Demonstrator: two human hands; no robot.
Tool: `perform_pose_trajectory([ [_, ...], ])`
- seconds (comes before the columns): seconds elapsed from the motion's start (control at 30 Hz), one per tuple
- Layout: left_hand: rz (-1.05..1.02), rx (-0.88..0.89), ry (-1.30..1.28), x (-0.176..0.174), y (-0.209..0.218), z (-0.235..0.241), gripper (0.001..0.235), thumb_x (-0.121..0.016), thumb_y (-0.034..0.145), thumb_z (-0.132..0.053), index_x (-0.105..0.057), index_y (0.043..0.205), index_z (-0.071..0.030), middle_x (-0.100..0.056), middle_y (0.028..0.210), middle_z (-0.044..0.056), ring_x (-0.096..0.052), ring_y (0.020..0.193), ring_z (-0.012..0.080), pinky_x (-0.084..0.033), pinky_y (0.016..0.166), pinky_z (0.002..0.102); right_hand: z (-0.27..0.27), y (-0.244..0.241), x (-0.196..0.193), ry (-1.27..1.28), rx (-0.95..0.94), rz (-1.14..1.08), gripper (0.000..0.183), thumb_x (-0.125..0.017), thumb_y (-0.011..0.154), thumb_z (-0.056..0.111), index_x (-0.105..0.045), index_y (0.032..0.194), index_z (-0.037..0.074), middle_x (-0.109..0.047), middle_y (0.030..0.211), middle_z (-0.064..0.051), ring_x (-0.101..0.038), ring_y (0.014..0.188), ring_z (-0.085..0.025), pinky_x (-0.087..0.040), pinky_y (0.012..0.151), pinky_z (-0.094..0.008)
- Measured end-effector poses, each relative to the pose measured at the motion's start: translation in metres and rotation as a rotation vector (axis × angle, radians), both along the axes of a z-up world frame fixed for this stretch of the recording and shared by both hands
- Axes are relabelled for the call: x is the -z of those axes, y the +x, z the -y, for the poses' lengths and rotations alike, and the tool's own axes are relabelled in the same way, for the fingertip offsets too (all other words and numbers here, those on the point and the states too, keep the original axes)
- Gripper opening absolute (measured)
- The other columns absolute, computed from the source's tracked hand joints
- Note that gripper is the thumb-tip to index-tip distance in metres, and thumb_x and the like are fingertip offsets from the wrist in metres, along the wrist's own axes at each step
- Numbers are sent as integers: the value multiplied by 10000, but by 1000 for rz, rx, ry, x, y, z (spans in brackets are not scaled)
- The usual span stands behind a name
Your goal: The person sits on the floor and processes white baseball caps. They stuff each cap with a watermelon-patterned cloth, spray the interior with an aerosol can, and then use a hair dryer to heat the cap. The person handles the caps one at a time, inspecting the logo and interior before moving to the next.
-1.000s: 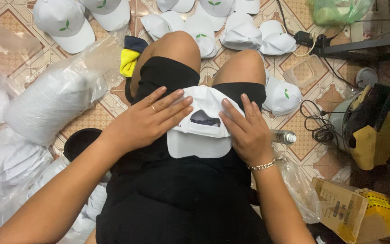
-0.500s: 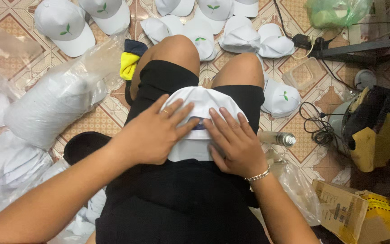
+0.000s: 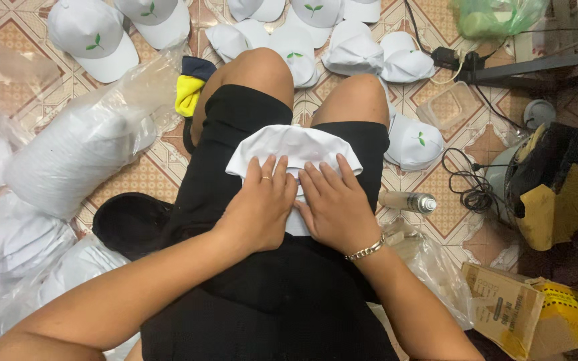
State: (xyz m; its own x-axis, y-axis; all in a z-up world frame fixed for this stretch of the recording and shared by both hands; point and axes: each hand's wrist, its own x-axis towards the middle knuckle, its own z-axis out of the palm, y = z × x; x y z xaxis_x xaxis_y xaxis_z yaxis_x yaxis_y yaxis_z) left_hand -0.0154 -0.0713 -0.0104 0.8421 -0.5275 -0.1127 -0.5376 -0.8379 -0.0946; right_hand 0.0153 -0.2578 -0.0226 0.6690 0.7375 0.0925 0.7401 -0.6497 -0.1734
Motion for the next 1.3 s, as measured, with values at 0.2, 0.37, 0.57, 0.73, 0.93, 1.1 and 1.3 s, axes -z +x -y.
perform_pose_trajectory([
  [0.2, -423, -261, -296, -10, 25, 9, 365, -517, 977, -303, -590, 1188, -15, -654, 1056, 223, -673, 915, 407, -483, 828, 540, 6, 6, -2, 575, 495, 76, 565, -762, 841, 49, -581, 1367, -47, -618, 1273, -220, -601, 1150, -347, -502, 1014, -409],
  [0.37, -233, -374, -687, -14, 44, 21, 331, -566, 978, -336, -623, 1064, -22, -682, 952, 214, -694, 747, 386, -527, 649, 474, -1, -8, 5, 797, 784, -227, 557, -849, 786, 84, -665, 1299, -35, -658, 878, -115, -611, 756, -242, -530, 698, -312],
  [0.57, -586, -576, -1161, -54, 44, 15, 459, -622, 951, -480, -629, 884, -26, -690, 751, 139, -679, 687, 254, -514, 633, 369, -13, -46, -30, 723, 280, 278, 501, -836, 793, -17, -600, 1233, -53, -651, 1036, -154, -682, 913, -298, -578, 781, -377],
  [0.73, -794, -322, -1436, -84, 15, -18, 342, -668, 993, -339, -682, 1055, -3, -596, 832, 83, -509, 790, 125, -463, 633, 344, 7, -48, -68, 776, -290, 78, 510, -832, 822, 131, -526, 1201, -19, -621, 1118, -188, -683, 959, -353, -590, 804, -445],
  [0.93, -1291, -62, -1581, -76, 26, -84, 403, -673, 944, -272, -663, 1220, 22, -714, 1079, 28, -626, 1036, 93, -500, 936, 262, 16, -13, -63, 1186, 300, -50, 325, -526, 974, 3, -600, 1289, -32, -614, 1279, -118, -614, 1134, -242, -520, 1038, -335],
  [1.1, -1547, -6, -1756, -31, 48, -108, 398, -745, 912, -197, -666, 1164, 101, -722, 1048, 96, -657, 976, 159, -501, 886, 292, 33, 36, -28, 1226, 80, -1213, 532, -494, 1045, 339, -603, 1337, -92, -720, 1251, -196, -697, 1173, -273, -527, 1072, -371],
  [1.3, -1547, -39, -1888, 9, 52, -119, 248, -742, 959, -180, -660, 1041, 39, -713, 968, 80, -668, 898, 133, -505, 803, 263, 48, 19, 48, 1449, 52, -1570, 390, -724, 1011, 154, -652, 1260, -137, -726, 1157, -224, -720, 1037, -246, -570, 938, -358],
])
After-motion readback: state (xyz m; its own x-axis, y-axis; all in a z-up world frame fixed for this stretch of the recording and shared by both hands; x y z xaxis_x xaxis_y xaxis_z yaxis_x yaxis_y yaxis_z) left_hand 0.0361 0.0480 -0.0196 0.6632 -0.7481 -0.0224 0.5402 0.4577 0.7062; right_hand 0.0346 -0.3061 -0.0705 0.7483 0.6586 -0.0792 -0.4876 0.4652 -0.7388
